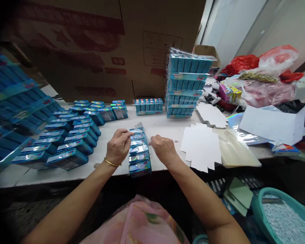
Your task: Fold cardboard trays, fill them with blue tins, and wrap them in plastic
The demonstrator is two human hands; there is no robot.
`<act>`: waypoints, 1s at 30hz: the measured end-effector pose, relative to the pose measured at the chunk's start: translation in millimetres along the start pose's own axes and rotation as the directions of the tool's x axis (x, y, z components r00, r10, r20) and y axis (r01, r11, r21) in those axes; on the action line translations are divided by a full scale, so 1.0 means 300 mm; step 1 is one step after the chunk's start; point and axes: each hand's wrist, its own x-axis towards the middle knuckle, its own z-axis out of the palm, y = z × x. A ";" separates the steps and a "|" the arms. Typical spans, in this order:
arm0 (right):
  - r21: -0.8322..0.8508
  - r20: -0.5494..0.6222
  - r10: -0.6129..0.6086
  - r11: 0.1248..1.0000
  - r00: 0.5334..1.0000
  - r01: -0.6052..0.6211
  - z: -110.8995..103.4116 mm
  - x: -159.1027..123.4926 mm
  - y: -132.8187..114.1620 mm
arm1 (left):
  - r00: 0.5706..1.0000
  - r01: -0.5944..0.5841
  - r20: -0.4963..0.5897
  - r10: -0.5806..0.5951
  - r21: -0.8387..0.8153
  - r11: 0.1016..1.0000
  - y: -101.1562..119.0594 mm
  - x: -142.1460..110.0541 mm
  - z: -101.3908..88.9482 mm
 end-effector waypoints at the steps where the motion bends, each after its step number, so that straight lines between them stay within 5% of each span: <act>1: -0.025 0.013 0.075 0.997 0.997 -0.075 0.012 -0.005 0.017 | 1.000 0.010 -0.026 -0.010 -0.026 1.000 -0.013 0.000 -0.008; 4: -0.005 0.071 0.268 0.963 0.961 -0.269 0.069 0.018 0.077 | 0.995 0.073 -0.058 -0.078 -0.091 0.993 -0.056 0.000 0.005; 7: 0.156 0.127 0.345 0.919 0.930 -0.362 0.124 0.107 0.113 | 0.985 0.172 0.036 -0.169 -0.110 0.979 -0.109 0.028 0.069; 9: 0.312 0.052 0.386 0.870 0.921 -0.382 0.131 0.184 0.114 | 0.959 0.270 0.111 -0.260 -0.085 0.959 -0.144 0.076 0.106; 12: 0.604 -0.178 0.446 0.753 0.877 -0.260 0.086 0.283 0.091 | 0.936 0.351 0.053 -0.347 -0.136 0.926 -0.172 0.174 0.092; 15: 0.817 -0.348 0.487 0.577 0.801 0.004 0.018 0.345 0.062 | 0.914 0.234 -0.226 -0.336 -0.382 0.894 -0.163 0.248 0.020; 18: 0.911 -0.316 0.548 0.404 0.774 0.086 0.021 0.398 0.042 | 0.822 0.215 -0.300 -0.484 -0.623 0.752 -0.160 0.263 0.001; 20: 0.960 -0.159 0.598 0.279 0.785 -0.018 0.084 0.439 0.033 | 0.739 0.377 -0.110 -0.665 -0.751 0.543 -0.181 0.247 0.047; 24: 0.969 0.195 0.628 -0.005 0.754 -0.246 0.275 0.511 0.019 | 0.471 0.594 0.271 -0.840 -0.801 0.075 -0.258 0.194 0.193; 30: 0.898 0.440 0.565 -0.296 0.698 -0.327 0.440 0.521 -0.003 | 0.351 0.546 0.270 -0.897 -0.837 -0.038 -0.343 0.144 0.309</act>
